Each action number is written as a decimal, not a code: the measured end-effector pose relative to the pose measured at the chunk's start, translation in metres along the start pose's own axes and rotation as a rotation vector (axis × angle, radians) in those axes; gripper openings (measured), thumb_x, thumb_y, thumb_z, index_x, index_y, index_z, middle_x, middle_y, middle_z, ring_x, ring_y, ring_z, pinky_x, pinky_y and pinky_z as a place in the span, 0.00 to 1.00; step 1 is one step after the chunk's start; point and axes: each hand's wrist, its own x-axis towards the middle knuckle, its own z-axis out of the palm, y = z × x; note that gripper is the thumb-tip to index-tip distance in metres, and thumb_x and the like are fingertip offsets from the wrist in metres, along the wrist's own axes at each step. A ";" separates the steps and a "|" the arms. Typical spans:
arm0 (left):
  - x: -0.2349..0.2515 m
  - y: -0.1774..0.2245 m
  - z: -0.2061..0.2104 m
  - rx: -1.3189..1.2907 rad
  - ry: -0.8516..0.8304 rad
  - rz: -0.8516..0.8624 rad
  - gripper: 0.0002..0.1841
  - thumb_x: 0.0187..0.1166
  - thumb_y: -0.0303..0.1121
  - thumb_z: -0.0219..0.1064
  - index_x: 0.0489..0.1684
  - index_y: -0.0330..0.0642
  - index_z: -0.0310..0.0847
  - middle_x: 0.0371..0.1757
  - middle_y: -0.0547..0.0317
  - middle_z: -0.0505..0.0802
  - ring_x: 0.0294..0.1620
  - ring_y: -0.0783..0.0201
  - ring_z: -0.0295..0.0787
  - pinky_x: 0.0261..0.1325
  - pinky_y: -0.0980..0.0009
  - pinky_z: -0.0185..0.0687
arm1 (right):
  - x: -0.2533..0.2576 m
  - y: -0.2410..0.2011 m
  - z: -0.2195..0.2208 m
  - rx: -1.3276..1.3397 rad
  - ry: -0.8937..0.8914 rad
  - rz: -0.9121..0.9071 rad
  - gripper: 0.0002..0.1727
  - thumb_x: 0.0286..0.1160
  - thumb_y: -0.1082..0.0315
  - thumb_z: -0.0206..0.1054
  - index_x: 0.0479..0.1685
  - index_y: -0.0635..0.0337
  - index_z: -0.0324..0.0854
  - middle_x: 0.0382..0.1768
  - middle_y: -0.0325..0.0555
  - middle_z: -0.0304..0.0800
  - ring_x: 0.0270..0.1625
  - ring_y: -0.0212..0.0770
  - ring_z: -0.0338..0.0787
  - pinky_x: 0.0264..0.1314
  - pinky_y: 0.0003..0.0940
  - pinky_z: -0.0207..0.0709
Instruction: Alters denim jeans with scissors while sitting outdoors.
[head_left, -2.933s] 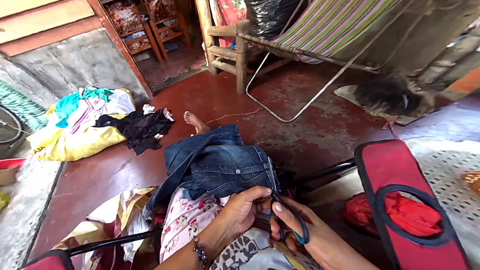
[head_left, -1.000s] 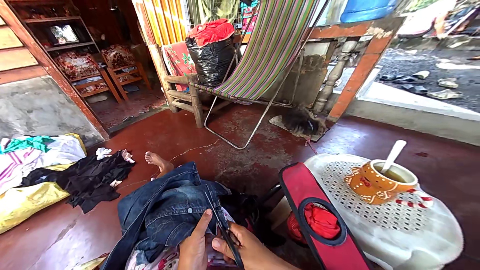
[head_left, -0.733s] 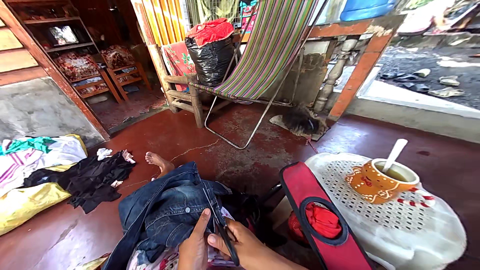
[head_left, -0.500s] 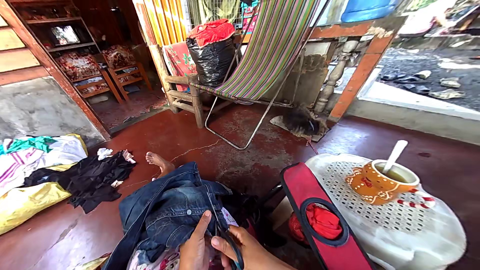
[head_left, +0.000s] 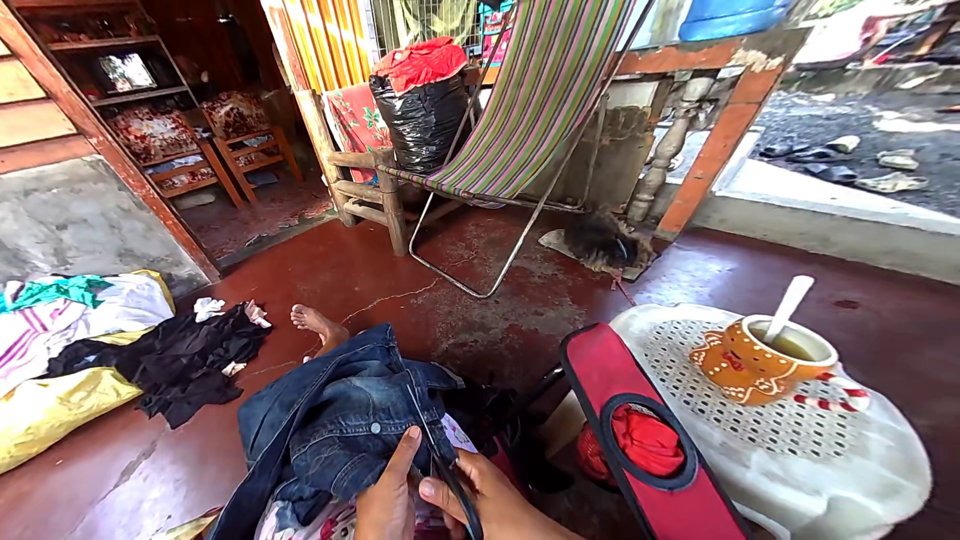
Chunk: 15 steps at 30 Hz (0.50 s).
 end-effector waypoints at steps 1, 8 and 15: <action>0.000 -0.001 -0.001 0.008 0.008 -0.007 0.20 0.68 0.18 0.77 0.58 0.27 0.81 0.52 0.41 0.92 0.55 0.53 0.91 0.60 0.55 0.89 | -0.001 0.001 0.001 0.003 0.005 0.006 0.23 0.78 0.44 0.71 0.51 0.56 0.81 0.27 0.36 0.88 0.27 0.33 0.88 0.34 0.32 0.85; -0.002 0.003 -0.003 0.033 -0.055 -0.028 0.16 0.72 0.20 0.74 0.57 0.26 0.80 0.50 0.42 0.93 0.53 0.54 0.92 0.61 0.56 0.89 | 0.001 -0.013 0.001 0.036 -0.071 0.043 0.28 0.79 0.41 0.68 0.62 0.56 0.76 0.34 0.36 0.86 0.35 0.31 0.87 0.42 0.31 0.84; -0.001 0.002 -0.002 0.024 -0.027 -0.010 0.18 0.70 0.19 0.75 0.58 0.26 0.80 0.52 0.42 0.92 0.55 0.54 0.91 0.61 0.55 0.89 | 0.003 -0.002 -0.001 -0.053 -0.006 0.009 0.28 0.75 0.40 0.71 0.57 0.54 0.80 0.31 0.37 0.86 0.30 0.33 0.86 0.37 0.33 0.83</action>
